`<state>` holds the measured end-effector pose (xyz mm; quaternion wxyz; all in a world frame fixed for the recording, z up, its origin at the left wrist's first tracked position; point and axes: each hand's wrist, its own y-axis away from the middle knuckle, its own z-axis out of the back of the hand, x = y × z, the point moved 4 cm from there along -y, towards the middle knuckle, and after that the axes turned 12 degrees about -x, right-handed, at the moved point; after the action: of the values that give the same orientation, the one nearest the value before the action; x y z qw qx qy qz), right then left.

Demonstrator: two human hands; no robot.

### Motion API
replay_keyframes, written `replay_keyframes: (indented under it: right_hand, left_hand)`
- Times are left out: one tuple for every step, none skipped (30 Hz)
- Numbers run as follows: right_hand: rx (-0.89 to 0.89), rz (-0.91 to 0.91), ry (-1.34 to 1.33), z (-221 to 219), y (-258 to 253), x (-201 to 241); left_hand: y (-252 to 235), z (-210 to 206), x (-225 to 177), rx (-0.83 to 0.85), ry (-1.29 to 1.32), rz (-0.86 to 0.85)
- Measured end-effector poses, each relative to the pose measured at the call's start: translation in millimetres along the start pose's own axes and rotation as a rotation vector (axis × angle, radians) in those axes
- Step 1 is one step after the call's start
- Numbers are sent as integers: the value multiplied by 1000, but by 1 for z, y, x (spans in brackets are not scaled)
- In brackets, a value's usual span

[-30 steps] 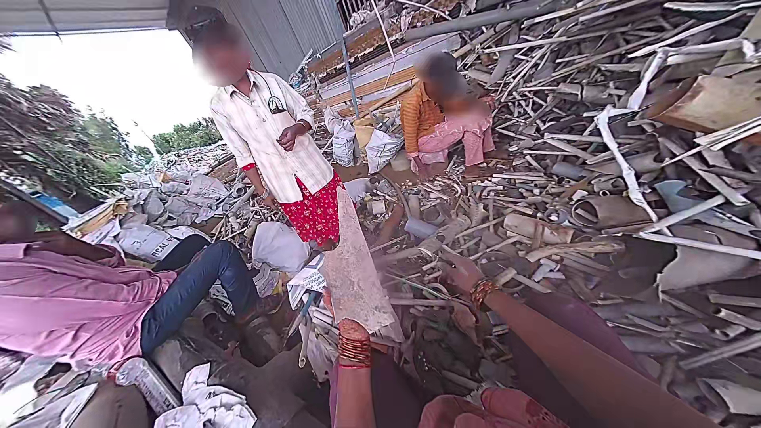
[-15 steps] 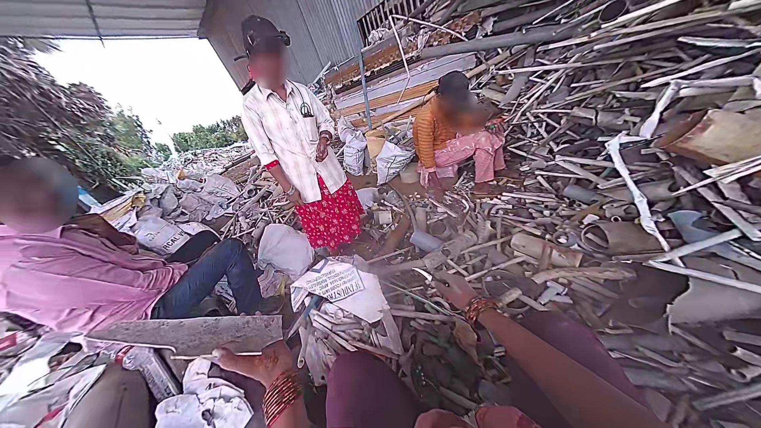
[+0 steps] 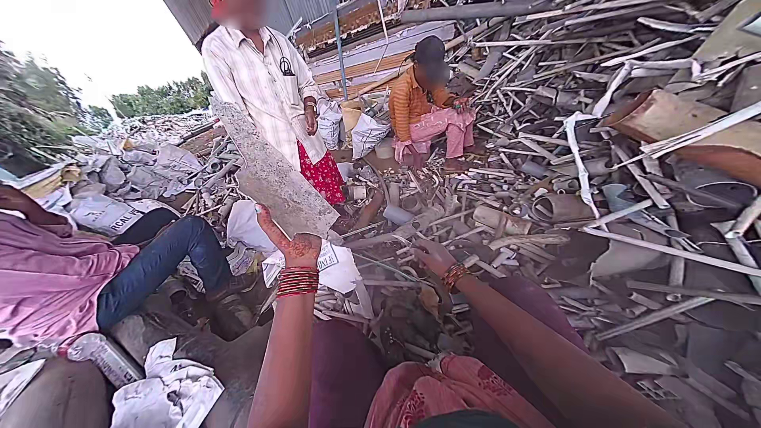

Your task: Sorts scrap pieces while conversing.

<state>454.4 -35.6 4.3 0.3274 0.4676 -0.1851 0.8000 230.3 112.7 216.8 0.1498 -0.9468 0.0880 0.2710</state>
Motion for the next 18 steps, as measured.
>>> replay_keyframes:
  right_hand:
    - [-8, 8, -18, 3, 1, 1]
    - [-18, 17, -35, 4, 2, 2]
    - [-24, 28, -43, 5, 2, 3]
    - [-27, 45, -44, 5, 3, 4]
    - [-34, 69, -36, 5, 5, 6]
    - [-41, 97, -30, 4, 6, 8]
    - [-47, 125, -24, 3, 5, 9]
    - [-51, 139, -26, 0, 6, 10]
    - [-54, 141, -34, -3, 8, 11]
    - [-51, 135, -44, -5, 9, 15]
    - [-46, 126, -52, -9, 11, 17]
    - [-42, 132, -53, -13, 13, 18]
    - [-40, 150, -50, -18, 16, 17]
    - [-31, 179, -45, -23, 20, 18]
    - [-20, 210, -36, -27, 22, 23]
    - [-5, 240, -28, -30, 25, 27]
    - [12, 258, -15, -32, 28, 31]
    - [22, 275, 0, -34, 29, 32]
  left_hand:
    - [5, 5, 6, -8, 18, 38]
    - [10, 14, 14, -20, 29, 88]
    - [18, 27, 23, -50, 23, 151]
    - [27, 41, 33, -87, -9, 222]
    - [38, 56, 44, -130, -50, 296]
    - [48, 71, 56, -180, -87, 362]
    - [58, 86, 68, -229, -96, 420]
    - [69, 103, 79, -267, -107, 465]
    - [80, 120, 90, -307, -109, 505]
    - [89, 133, 99, -339, -123, 538]
    - [95, 145, 107, -370, -142, 574]
    - [100, 156, 114, -378, -167, 608]
    - [105, 164, 120, -377, -187, 636]
    - [108, 170, 125, -374, -200, 657]
    - [107, 173, 127, -363, -205, 664]
    - [107, 175, 129, -361, -205, 667]
    - [107, 175, 131, -356, -207, 669]
    - [107, 176, 132, -351, -205, 671]
